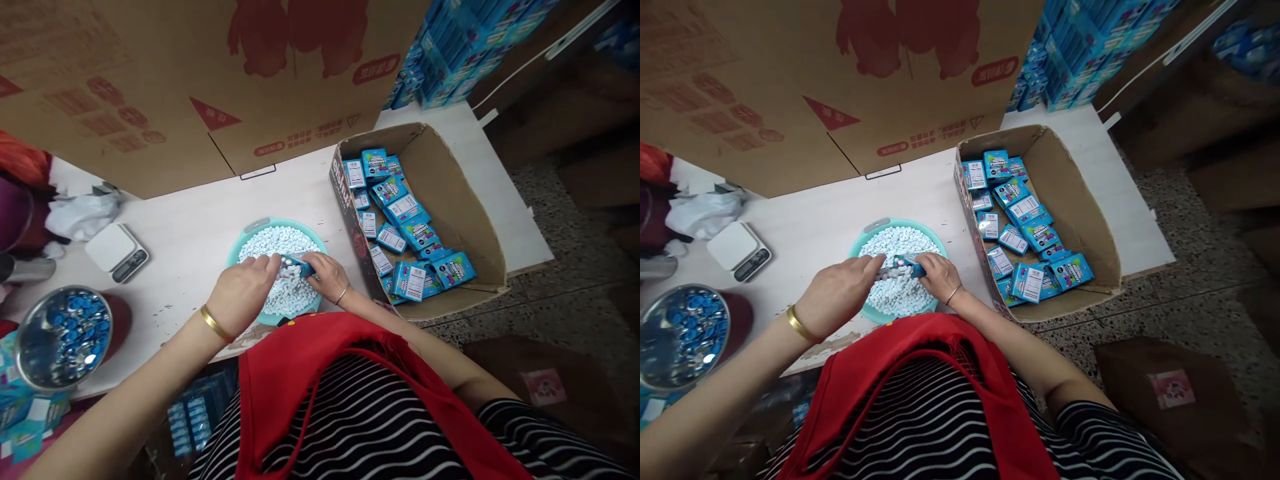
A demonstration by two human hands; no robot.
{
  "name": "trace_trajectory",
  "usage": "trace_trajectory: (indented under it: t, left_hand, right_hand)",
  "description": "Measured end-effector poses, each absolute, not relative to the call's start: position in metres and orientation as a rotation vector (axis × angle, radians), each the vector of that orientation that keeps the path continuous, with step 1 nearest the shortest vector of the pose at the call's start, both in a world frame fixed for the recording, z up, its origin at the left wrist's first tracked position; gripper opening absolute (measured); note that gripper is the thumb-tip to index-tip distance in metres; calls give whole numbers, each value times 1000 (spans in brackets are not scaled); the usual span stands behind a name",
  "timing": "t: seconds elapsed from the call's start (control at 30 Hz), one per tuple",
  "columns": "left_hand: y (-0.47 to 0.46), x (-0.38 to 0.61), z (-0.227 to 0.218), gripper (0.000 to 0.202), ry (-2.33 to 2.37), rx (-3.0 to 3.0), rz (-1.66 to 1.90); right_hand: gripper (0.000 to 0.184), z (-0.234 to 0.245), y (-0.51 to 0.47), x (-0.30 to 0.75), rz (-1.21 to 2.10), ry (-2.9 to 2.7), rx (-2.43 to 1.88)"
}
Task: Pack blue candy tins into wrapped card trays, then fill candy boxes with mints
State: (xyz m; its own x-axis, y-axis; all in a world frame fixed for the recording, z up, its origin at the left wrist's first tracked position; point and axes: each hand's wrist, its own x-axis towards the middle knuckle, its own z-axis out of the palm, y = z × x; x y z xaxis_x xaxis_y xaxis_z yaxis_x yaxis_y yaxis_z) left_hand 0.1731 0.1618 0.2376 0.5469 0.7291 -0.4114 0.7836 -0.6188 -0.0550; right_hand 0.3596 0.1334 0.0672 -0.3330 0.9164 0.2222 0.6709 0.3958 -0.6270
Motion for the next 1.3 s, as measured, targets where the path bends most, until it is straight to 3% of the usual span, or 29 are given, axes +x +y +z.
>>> trace_trajectory:
  t: [0.17,0.3,0.5,0.6,0.77,0.93,1.13,1.3]
  left_hand:
    - [158,190,255,21,1211,2714,-633]
    - [165,157,240,19,1304,2675,-487]
    - [166,84,121,18,1489,2261,-585]
    - [157,98,56,18,1414,2115,-386]
    - [152,147,9,23,1349,2073,-196]
    - [148,132,28,21,1299,2027,-60]
    - [149,102,104,19,1134,2077,274]
    - [159,115,165,20,1093,2308,133]
  right_hand:
    - [38,62,133,357,573,-2063,-1296]
    - [41,58,132,363,621,-2011,-1294]
    - [39,59,129,386,670,-1872,-1371]
    - [37,64,129,396,690,-1832,-1425]
    - [32,70,130,402,684,-1795,-1474]
    - [32,70,128,405,678,-1785,-1540]
    - [36,67,131,397,601,-1928,-1486]
    - [41,68,134,377,579,-2080,-1414]
